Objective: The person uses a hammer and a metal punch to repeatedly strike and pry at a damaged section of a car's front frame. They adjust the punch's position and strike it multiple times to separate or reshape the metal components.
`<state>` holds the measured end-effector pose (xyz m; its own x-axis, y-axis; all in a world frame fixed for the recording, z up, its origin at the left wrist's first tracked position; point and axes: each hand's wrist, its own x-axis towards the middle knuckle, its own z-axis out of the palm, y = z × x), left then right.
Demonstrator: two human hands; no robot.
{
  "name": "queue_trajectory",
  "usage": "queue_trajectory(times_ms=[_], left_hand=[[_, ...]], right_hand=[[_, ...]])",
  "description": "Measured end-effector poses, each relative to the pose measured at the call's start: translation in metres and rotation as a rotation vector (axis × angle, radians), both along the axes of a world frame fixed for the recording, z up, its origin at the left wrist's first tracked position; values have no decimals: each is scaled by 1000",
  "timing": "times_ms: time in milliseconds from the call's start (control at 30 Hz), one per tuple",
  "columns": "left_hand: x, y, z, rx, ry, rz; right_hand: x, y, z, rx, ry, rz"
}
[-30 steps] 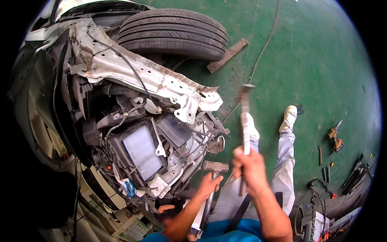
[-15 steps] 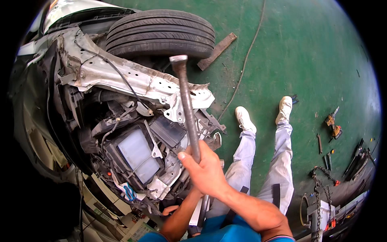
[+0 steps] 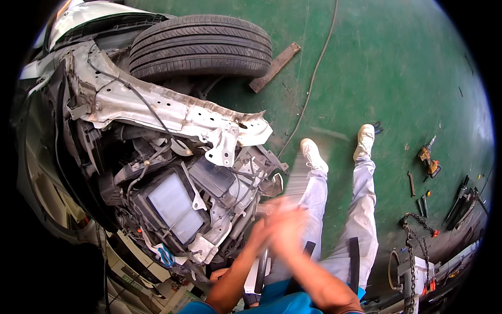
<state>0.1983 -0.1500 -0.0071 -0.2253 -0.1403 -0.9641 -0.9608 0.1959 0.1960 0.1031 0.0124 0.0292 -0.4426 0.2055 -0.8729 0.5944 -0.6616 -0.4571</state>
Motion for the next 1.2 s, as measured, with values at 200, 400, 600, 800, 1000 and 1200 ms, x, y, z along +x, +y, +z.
queue_trajectory(times_ms=[200, 400, 600, 800, 1000, 1200], left_hand=[[1, 7, -3, 19, 87, 118], [-3, 4, -2, 25, -48, -35], [11, 5, -12, 42, 79, 37], [-42, 69, 41, -46, 374, 196], [-18, 25, -8, 104, 56, -13], [-16, 27, -12, 15, -84, -107]], right_hand=[[-40, 15, 56, -230, 145, 466], [-3, 112, 5, 3, -36, 73], [6, 65, -29, 243, 164, -286], [-12, -3, 32, 6, 55, 640], [5, 48, 25, -265, 33, 256], [-2, 70, -8, -32, 121, 182]])
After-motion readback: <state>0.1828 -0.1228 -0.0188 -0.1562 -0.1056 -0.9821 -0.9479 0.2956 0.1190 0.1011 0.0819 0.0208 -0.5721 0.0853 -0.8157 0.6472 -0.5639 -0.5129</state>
